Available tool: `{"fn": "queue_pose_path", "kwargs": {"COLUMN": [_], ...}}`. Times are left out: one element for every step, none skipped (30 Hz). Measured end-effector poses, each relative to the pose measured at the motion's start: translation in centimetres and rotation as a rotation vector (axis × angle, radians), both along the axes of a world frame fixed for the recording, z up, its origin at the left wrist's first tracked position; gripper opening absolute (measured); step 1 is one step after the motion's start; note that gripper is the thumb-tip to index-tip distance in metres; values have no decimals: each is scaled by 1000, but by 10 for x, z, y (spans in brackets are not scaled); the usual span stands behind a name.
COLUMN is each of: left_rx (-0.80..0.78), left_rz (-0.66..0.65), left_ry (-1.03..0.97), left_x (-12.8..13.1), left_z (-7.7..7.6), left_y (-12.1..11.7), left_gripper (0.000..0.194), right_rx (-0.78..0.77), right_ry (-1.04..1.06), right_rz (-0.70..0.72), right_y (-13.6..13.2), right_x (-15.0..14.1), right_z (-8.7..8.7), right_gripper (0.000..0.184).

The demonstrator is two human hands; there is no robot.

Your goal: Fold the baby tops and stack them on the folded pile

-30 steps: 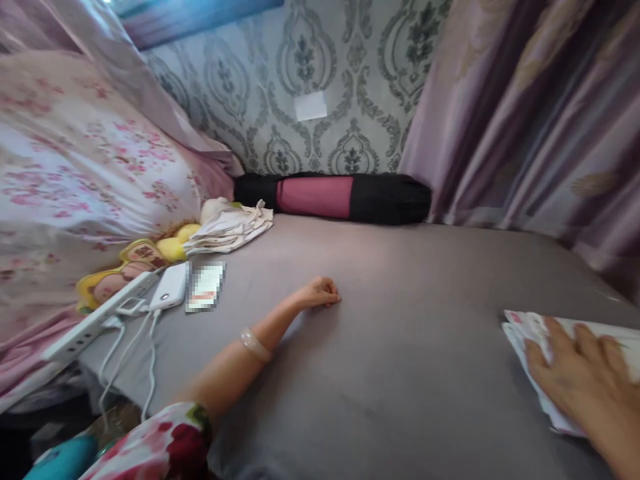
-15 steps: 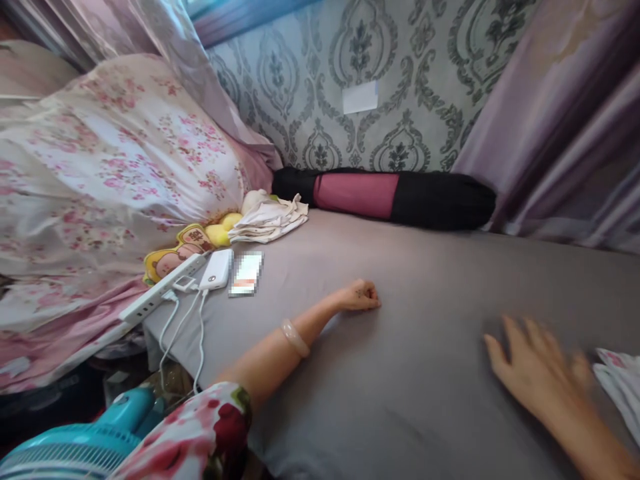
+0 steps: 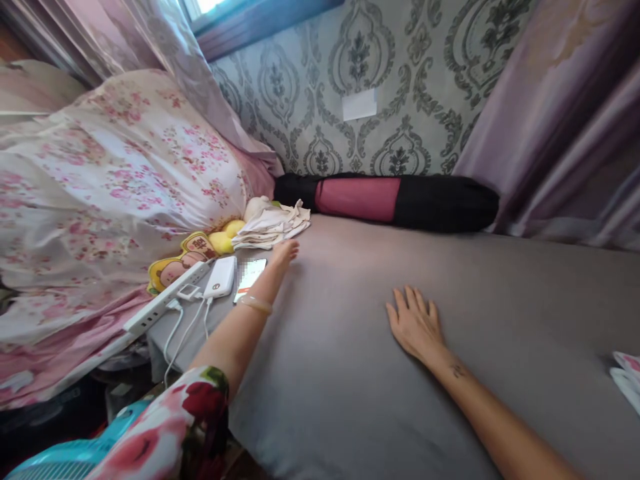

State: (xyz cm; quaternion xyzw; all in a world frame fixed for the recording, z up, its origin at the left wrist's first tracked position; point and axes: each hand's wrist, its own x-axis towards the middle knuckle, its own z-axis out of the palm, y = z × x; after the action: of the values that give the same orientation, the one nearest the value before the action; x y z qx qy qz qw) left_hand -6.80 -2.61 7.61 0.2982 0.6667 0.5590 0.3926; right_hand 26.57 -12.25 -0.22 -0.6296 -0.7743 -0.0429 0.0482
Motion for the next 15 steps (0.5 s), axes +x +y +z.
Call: {"fn": "queue_pose_path", "kwargs": {"left_rx": [14, 35, 52, 65, 75, 82, 89, 97, 105, 115, 124, 133, 140, 147, 154], "left_rz": [91, 165, 230, 290, 344, 392, 435, 471, 502, 529, 550, 569, 583, 593, 597], "left_ry": [-5, -12, -24, -39, -55, -73, -92, -112, -131, -149, -166, -183, -198, -211, -223], "left_x": [-17, -32, -45, -56, -65, -73, -80, -86, -91, -95, -98, -101, -104, -106, -108], "left_z": [5, 10, 13, 16, 17, 17, 17, 16, 15, 13, 12, 11, 11, 11, 11], "left_y": [5, 9, 13, 17, 21, 24, 27, 30, 32, 35, 38, 41, 44, 48, 51], "left_gripper": [5, 5, 6, 7, 9, 11, 13, 15, 17, 19, 20, 20, 20, 20, 19], "right_rx": [7, 14, 22, 27, 31, 33, 35, 40, 48, 60, 76, 93, 108, 120, 129], "right_ry": [1, 4, 8, 14, 20, 27, 35, 44, 53, 60, 66, 69, 70, 69, 68], "right_rz": [0, -2, -7, -9, -11, -12, -11, -8, -3, 4, 12, 20, 25, 27, 28], "right_y": [0, 0, 0, 1, 1, 1, 1, 0, 0, -1, -1, -2, -2, -3, -3], "right_x": [1, 1, 2, 2, 2, 2, 1, 1, 1, 1, 0, 0, 0, 0, 0], "right_z": [-1, -2, -3, -4, -5, -5, -6, -6, -5, -5, -5, -5, -4, -4, -4], "right_gripper": [68, 68, 68, 67, 67, 66, 66, 66, 65, 65, 65, 65, 65, 64, 64]}}
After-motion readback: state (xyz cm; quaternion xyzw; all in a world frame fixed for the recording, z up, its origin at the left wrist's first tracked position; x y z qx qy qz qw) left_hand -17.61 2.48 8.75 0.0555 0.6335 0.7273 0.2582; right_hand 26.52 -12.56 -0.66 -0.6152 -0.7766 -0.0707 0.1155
